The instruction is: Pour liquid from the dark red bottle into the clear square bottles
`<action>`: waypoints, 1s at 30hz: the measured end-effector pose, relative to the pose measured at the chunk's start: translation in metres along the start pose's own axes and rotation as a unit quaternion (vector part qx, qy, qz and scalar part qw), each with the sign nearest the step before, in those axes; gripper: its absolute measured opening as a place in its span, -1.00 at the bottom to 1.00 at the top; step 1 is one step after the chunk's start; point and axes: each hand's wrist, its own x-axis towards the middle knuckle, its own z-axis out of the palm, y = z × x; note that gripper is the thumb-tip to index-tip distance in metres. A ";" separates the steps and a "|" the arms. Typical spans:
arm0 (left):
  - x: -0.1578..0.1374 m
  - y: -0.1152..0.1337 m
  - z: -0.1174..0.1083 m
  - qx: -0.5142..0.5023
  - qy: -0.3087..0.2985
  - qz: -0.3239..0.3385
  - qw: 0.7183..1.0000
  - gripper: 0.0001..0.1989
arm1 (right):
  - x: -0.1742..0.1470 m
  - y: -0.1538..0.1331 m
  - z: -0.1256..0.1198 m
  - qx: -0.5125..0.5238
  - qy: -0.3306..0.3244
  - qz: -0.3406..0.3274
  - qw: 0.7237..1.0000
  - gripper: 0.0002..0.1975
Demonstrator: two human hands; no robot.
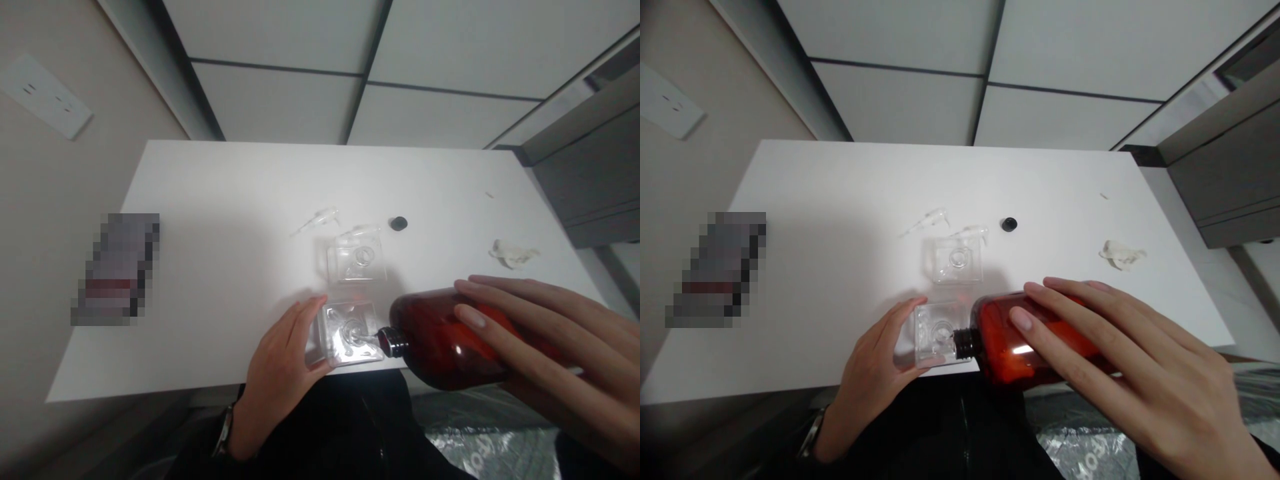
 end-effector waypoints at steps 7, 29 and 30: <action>0.001 0.000 -0.001 -0.002 -0.003 0.007 1.000 0.01 | -0.002 -0.001 -0.001 -0.006 -0.007 -0.006 1.000 -0.14; -0.001 0.000 -0.002 -0.013 -0.012 -0.005 1.000 -0.10 | -0.006 0.004 -0.007 -0.008 -0.017 0.010 1.000 -0.19; -0.001 0.000 -0.002 -0.013 -0.011 -0.004 1.000 -0.10 | -0.006 0.004 -0.007 -0.011 -0.017 0.010 1.000 -0.19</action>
